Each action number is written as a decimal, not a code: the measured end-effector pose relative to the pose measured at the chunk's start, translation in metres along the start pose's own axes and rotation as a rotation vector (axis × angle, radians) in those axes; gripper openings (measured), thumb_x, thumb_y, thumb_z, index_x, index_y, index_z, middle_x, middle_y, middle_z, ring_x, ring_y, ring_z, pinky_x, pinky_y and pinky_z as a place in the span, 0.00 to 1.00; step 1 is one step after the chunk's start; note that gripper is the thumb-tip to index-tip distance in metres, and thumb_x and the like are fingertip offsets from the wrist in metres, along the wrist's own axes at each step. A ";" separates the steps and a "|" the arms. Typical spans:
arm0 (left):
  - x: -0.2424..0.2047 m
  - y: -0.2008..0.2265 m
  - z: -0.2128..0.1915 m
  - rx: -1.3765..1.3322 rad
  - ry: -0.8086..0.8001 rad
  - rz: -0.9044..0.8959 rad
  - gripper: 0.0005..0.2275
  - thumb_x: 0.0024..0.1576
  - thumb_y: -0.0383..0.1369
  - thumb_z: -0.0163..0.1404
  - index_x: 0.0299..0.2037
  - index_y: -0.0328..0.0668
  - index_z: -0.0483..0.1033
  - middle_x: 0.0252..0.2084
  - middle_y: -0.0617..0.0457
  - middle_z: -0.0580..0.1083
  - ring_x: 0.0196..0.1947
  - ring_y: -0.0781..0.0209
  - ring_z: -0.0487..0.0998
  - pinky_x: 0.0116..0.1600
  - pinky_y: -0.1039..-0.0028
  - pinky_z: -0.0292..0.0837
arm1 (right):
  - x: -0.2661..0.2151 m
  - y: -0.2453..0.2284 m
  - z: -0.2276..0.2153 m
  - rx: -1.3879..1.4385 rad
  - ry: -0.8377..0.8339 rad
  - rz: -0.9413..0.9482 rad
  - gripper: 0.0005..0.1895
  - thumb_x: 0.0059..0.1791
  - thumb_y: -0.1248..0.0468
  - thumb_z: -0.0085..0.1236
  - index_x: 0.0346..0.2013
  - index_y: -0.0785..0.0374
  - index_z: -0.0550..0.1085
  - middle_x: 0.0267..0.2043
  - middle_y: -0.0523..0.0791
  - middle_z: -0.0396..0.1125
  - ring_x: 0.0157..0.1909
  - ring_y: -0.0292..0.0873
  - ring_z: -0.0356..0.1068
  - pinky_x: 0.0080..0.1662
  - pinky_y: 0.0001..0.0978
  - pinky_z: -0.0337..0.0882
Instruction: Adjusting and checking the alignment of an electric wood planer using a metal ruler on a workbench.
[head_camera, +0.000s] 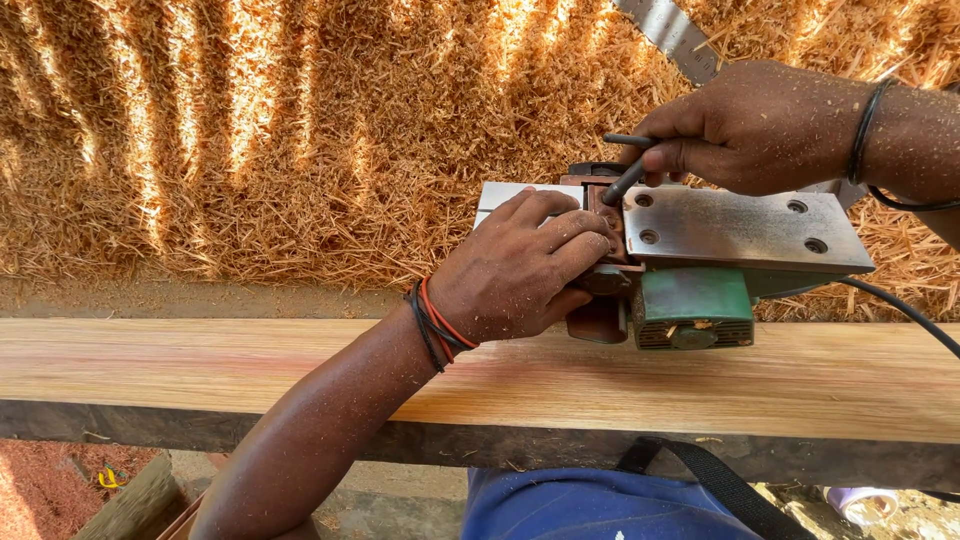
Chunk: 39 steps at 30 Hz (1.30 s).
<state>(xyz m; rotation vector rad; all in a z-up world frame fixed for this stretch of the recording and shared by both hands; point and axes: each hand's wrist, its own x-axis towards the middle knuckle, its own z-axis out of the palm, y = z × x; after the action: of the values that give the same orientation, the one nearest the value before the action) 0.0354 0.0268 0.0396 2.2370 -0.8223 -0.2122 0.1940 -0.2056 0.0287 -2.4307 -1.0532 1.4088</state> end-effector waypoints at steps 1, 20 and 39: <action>0.000 0.000 0.000 -0.002 0.001 -0.001 0.23 0.48 0.38 0.64 0.53 0.42 0.72 0.59 0.50 0.72 0.58 0.43 0.71 0.63 0.55 0.69 | 0.000 0.000 0.000 0.014 0.011 -0.006 0.19 0.54 0.49 0.49 0.58 0.42 0.75 0.39 0.39 0.80 0.41 0.44 0.80 0.46 0.46 0.78; 0.000 0.000 0.002 0.005 0.010 -0.002 0.22 0.50 0.38 0.63 0.53 0.42 0.72 0.56 0.49 0.72 0.57 0.44 0.71 0.63 0.57 0.69 | -0.006 0.001 0.004 0.071 0.165 -0.074 0.12 0.51 0.53 0.60 0.45 0.53 0.81 0.36 0.47 0.78 0.39 0.50 0.78 0.42 0.48 0.77; -0.002 -0.003 0.004 -0.018 0.013 -0.008 0.24 0.50 0.38 0.64 0.54 0.40 0.70 0.58 0.47 0.72 0.59 0.44 0.70 0.64 0.57 0.69 | -0.043 0.001 -0.002 0.115 0.159 -0.341 0.15 0.44 0.59 0.64 0.46 0.48 0.83 0.41 0.41 0.79 0.42 0.42 0.79 0.42 0.37 0.79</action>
<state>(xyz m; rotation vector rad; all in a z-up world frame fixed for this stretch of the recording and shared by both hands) 0.0337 0.0271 0.0346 2.2233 -0.8022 -0.2080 0.1828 -0.2331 0.0597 -2.1161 -1.2380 1.1143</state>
